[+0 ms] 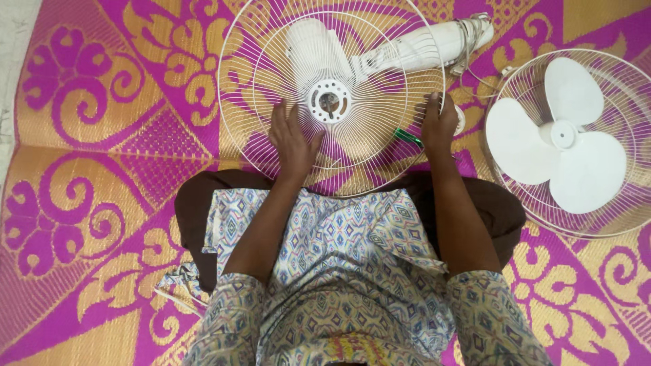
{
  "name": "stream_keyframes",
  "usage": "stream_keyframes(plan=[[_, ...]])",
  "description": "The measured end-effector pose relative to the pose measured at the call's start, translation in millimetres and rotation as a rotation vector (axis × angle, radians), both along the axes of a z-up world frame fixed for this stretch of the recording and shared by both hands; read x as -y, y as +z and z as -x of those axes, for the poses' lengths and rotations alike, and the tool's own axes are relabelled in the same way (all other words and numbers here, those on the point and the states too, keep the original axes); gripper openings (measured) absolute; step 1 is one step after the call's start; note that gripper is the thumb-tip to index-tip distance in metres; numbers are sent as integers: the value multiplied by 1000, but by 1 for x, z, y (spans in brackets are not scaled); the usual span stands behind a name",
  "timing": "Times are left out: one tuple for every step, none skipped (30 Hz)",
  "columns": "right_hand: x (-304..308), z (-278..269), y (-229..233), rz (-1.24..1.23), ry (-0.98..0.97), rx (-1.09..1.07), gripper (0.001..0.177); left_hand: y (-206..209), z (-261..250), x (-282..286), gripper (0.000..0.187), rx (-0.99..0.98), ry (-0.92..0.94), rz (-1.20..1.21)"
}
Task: The person disassembles a white electric fan by removing the front grille, fan blades, and rear grille, then uses a screwdriver on the motor housing. The person does not reassemble the fan within the clip.
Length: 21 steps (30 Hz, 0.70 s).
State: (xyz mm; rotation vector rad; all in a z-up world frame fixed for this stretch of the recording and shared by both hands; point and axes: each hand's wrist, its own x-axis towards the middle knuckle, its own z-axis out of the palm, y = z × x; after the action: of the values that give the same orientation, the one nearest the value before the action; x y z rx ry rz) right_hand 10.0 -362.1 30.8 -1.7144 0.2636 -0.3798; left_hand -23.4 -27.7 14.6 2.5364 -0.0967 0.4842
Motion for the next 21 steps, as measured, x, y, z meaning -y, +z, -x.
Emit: stream_keyframes(plan=[[0, -1, 1, -15, -5, -19, 32, 2, -5, 10, 97, 0, -21, 0], [-1, -2, 2, -30, -11, -38, 32, 3, -11, 18, 98, 0, -41, -1], [-2, -3, 3, -26, -14, -38, 32, 5, -17, 24, 99, 6, -63, -1], [-4, -4, 3, -22, -17, -39, 32, 5, -21, 28, 97, -1, -31, 8], [-2, -5, 4, -16, -20, -38, 32, 6, -25, 33, 95, -6, 1, 20], [-1, -7, 5, -8, -21, -46, 33, 6, -29, 37, 94, -12, 33, 31], [-2, -8, 4, -3, -23, -58, 33, 6, -31, 36, 96, 9, 36, 35], [-2, -10, 3, 2, -24, -69, 34, 7, -33, 35, 99, 29, 39, 39], [-1, -11, 2, 7, -21, -82, 34, 7, -33, 33, 101, 48, 41, 37], [0, -12, 1, 13, -18, -95, 35, 8, -34, 34, 103, 24, 50, 33], [1, -16, 0, 17, -14, -106, 35, 10, -37, 33, 105, 3, 58, 29], [1, -18, -1, -2, -4, -109, 35, 13, -40, 32, 108, -18, 66, 25], [2, -20, -1, -20, 7, -114, 35, 15, -42, 33, 110, 10, 60, 14], [3, -23, -2, -38, 18, -119, 35, 17, -44, 32, 112, 38, 54, 2], [3, -25, -3, -29, 37, -99, 33, 19, -46, 33, 114, 66, 48, -8], [4, -28, -3, -20, 57, -79, 32, 21, -48, 32, 116, 37, 56, -16], [5, -29, -4, -10, 76, -61, 31, 23, -52, 32, 119, 6, 63, -23], [5, -31, -5, -10, 85, -53, 31, 24, -55, 32, 122, -24, 70, -30], [5, -32, -6, -11, 92, -44, 31, 25, -59, 32, 124, -41, 88, -54], [5, -34, -7, -12, 100, -35, 32, 26, -64, 32, 126, -59, 105, -77], [5, -35, -8, 9, 110, -38, 32, 26, -69, 33, 128, -75, 121, -100]])
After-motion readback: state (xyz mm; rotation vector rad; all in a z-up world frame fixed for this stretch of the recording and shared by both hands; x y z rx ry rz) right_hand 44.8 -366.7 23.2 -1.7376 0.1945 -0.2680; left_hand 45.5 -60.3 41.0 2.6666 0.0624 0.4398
